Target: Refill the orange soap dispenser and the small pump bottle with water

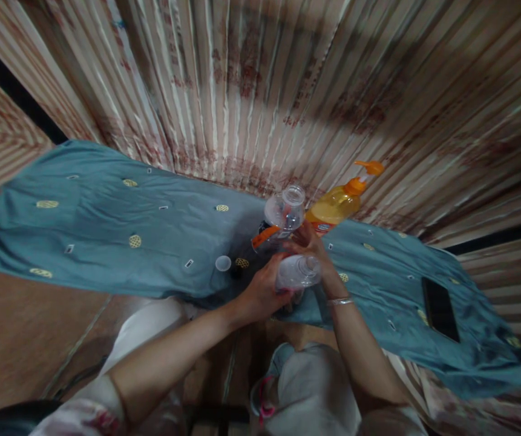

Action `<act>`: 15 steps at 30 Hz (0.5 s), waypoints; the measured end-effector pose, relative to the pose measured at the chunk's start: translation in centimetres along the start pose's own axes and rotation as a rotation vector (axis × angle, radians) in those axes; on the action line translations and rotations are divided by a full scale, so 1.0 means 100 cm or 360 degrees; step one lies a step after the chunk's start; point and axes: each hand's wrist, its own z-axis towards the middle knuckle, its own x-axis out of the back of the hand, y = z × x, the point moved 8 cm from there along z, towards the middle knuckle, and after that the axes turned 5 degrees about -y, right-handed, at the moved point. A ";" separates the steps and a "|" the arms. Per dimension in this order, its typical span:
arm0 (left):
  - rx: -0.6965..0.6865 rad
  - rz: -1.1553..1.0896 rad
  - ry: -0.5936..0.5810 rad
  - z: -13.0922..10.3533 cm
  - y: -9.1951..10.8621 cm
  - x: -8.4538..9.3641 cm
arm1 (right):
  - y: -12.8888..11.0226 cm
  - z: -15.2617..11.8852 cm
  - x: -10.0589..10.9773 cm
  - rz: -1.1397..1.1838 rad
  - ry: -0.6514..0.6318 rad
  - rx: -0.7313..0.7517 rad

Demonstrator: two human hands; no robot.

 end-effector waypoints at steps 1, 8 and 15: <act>0.0026 -0.0002 0.0003 0.001 -0.002 0.000 | 0.003 -0.008 0.015 -0.0007 0.0119 -0.0033; 0.0112 -0.0032 -0.0004 0.006 -0.016 -0.004 | -0.015 -0.135 0.062 -0.0102 0.0547 -0.0031; 0.0149 -0.0066 0.0003 0.009 -0.021 -0.007 | -0.077 -0.224 -0.045 -0.0670 0.0227 0.0109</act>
